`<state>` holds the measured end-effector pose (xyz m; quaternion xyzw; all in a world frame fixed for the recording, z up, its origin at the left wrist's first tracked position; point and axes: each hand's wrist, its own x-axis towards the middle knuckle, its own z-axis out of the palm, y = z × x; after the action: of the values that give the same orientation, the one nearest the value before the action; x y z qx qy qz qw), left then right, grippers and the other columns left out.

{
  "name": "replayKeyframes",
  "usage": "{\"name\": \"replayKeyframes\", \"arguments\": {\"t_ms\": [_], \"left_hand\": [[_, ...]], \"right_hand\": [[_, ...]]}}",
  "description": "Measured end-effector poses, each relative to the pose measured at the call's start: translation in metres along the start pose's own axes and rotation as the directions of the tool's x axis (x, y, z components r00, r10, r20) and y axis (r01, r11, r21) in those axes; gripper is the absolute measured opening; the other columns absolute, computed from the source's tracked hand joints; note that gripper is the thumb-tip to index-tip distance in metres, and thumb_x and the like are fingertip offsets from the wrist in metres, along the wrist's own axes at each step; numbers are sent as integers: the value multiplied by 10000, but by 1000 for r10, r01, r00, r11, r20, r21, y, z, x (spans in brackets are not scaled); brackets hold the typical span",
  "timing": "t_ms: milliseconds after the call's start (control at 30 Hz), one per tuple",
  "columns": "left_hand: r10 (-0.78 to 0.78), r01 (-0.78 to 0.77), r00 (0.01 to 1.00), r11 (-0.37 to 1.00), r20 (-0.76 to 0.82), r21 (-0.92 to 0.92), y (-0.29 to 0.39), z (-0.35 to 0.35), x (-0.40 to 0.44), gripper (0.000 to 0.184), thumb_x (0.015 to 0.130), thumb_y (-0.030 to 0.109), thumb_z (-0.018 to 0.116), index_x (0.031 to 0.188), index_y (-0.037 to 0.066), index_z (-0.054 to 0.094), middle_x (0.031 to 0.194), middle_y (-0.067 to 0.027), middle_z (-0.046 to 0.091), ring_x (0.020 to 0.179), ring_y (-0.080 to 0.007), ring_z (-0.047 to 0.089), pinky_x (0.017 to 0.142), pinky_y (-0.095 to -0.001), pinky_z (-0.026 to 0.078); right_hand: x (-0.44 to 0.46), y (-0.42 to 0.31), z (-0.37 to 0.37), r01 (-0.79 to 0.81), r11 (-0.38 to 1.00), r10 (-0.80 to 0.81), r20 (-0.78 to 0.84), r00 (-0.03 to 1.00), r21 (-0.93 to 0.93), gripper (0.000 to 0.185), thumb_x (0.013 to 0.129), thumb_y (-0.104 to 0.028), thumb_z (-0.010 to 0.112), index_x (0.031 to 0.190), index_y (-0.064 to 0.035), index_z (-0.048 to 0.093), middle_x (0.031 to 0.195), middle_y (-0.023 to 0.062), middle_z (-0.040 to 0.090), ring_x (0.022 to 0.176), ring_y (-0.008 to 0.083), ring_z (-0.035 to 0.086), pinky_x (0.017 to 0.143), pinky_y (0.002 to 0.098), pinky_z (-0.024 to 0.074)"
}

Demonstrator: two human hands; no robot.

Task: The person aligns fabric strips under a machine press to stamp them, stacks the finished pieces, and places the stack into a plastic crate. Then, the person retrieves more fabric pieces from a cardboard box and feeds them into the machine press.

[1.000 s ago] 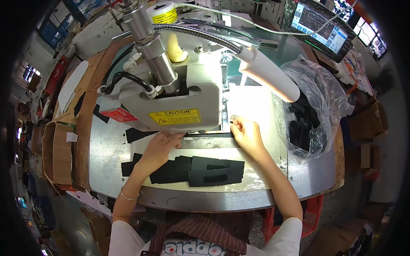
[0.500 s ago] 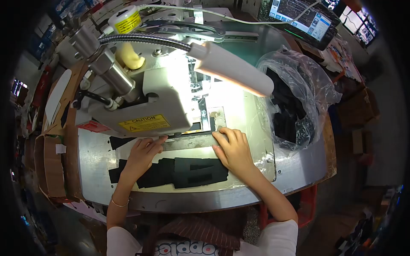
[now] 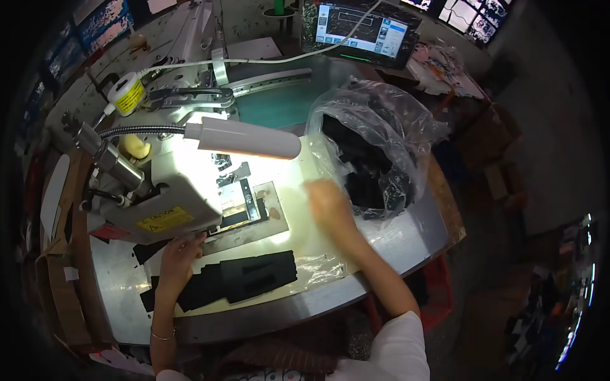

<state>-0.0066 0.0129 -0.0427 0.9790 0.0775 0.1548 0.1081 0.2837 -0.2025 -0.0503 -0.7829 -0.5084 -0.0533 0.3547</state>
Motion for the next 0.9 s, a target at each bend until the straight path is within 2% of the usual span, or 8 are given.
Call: {"name": "replayKeyframes", "arguments": {"t_ms": [133,300,467,600,667,767,867,900], "left_hand": [[-6,6,1000,1000,14,-20,0,1,-1,436,693,-28,568,1118,71,573,795,5,608,903,-218,543,787,-393,436],[-71,73,997,993,30,-95,-4,3,-4,479,683,-52,531,1141,84,562,779,34,623,922,-204,554,798,-390,433],[-48,45,999,990,-15,-137,3,-4,-1,495,676,-73,522,1142,86,564,792,32,625,886,-198,569,788,-359,436],[-41,40,999,976,-1,-214,13,-4,5,440,689,-71,542,1095,91,592,833,30,626,882,-196,569,773,-346,443],[-37,40,999,974,18,-221,16,-2,7,397,708,-55,563,1074,95,588,869,37,627,916,-193,565,793,-348,442],[-36,35,999,977,-4,-210,18,-3,8,367,713,-54,568,1050,89,595,875,30,622,912,-200,566,792,-354,448],[-55,51,998,978,-11,-201,16,-7,7,368,719,-52,562,1061,82,585,878,25,619,924,-206,564,803,-365,450],[-62,57,998,978,-18,-199,16,-6,7,372,721,-52,560,1069,78,580,872,24,617,928,-208,563,810,-367,450]], "right_hand": [[42,80,-29,-165,859,74,-201,977,-484,194,752,-45,563,937,-6,609,972,176,591,945,342,539,821,427,444],[55,88,-37,-208,793,125,-182,975,-572,113,796,-115,562,824,-44,645,782,162,617,760,344,597,660,435,481],[32,12,-44,-62,967,7,-220,976,-246,177,780,-3,567,943,-8,638,861,145,598,786,309,564,697,378,458],[17,-53,7,-171,884,58,262,963,436,120,804,-83,646,886,4,657,805,119,637,727,230,606,678,305,468],[17,-69,45,-30,873,-148,322,935,487,164,793,-125,675,894,3,661,815,145,644,720,248,619,664,334,477],[28,-90,71,-39,965,-51,333,942,259,129,787,-120,641,732,-8,607,743,166,608,743,350,586,672,412,474],[53,-56,62,184,979,-184,3,983,-84,133,775,-125,658,733,-1,633,691,139,620,643,268,603,614,372,487],[54,-55,49,-61,973,15,200,980,222,124,778,-113,664,750,5,642,679,110,626,623,207,590,599,336,481]]}}
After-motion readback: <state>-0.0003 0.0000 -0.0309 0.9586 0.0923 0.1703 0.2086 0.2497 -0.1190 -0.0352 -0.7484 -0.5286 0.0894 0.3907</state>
